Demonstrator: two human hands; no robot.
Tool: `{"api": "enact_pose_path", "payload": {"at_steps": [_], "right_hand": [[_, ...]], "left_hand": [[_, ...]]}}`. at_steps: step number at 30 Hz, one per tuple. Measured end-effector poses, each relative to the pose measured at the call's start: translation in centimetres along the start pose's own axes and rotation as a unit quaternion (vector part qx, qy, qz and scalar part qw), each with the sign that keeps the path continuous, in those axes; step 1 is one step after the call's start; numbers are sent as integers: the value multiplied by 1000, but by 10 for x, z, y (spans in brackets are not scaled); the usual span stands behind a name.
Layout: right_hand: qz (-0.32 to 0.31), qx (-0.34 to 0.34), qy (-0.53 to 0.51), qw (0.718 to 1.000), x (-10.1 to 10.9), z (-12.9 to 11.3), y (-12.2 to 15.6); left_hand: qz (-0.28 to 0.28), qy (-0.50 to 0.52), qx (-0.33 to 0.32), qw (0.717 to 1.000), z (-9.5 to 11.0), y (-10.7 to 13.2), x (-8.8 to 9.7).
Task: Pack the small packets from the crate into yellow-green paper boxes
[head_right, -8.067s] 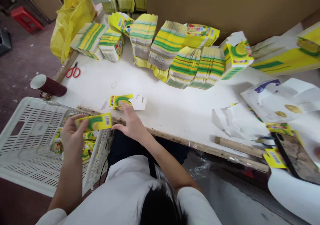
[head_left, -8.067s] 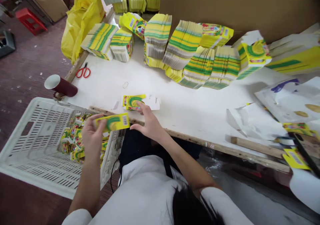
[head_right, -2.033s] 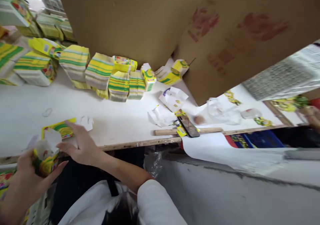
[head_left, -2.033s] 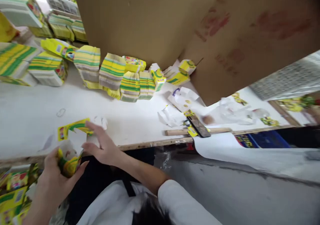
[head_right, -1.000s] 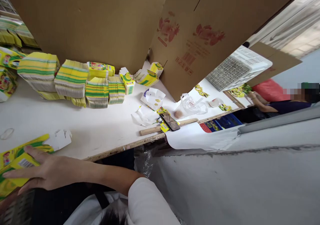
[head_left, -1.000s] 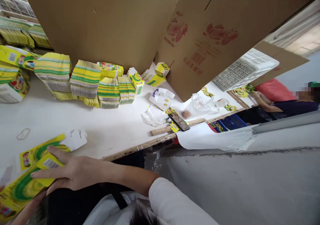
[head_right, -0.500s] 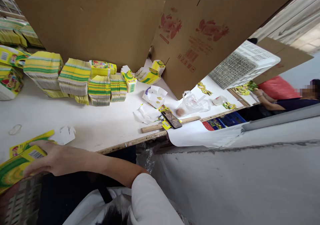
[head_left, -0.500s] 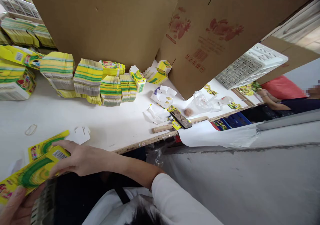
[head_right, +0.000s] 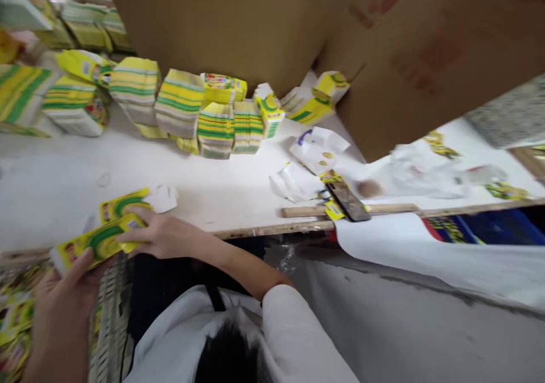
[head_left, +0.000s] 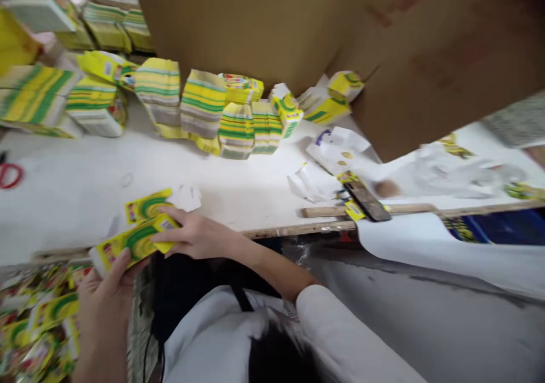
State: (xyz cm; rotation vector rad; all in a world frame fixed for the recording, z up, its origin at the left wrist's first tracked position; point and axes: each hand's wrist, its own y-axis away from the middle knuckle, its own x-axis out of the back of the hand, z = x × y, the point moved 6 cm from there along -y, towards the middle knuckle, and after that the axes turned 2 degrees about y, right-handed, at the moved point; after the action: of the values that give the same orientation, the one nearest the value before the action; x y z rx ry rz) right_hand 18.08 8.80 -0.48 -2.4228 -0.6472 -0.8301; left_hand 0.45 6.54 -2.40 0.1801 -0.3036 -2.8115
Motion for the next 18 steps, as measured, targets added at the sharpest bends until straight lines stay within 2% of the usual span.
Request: {"api": "enact_pose_path", "payload": {"at_steps": [3, 6, 10, 15, 18], "right_hand": [[70, -47, -25, 996, -1, 8, 6], [116, -69, -36, 990, -8, 8, 9], [94, -43, -39, 994, -13, 1, 7], [55, -52, -24, 997, 0, 4, 8], [41, -46, -48, 997, 5, 4, 10]], "left_hand": [[18, 57, 65, 996, -6, 1, -2], [22, 79, 71, 994, -5, 3, -1], [38, 81, 57, 994, -3, 4, 4], [23, 72, 78, 994, -9, 7, 3], [10, 62, 76, 995, -11, 11, 0]]}}
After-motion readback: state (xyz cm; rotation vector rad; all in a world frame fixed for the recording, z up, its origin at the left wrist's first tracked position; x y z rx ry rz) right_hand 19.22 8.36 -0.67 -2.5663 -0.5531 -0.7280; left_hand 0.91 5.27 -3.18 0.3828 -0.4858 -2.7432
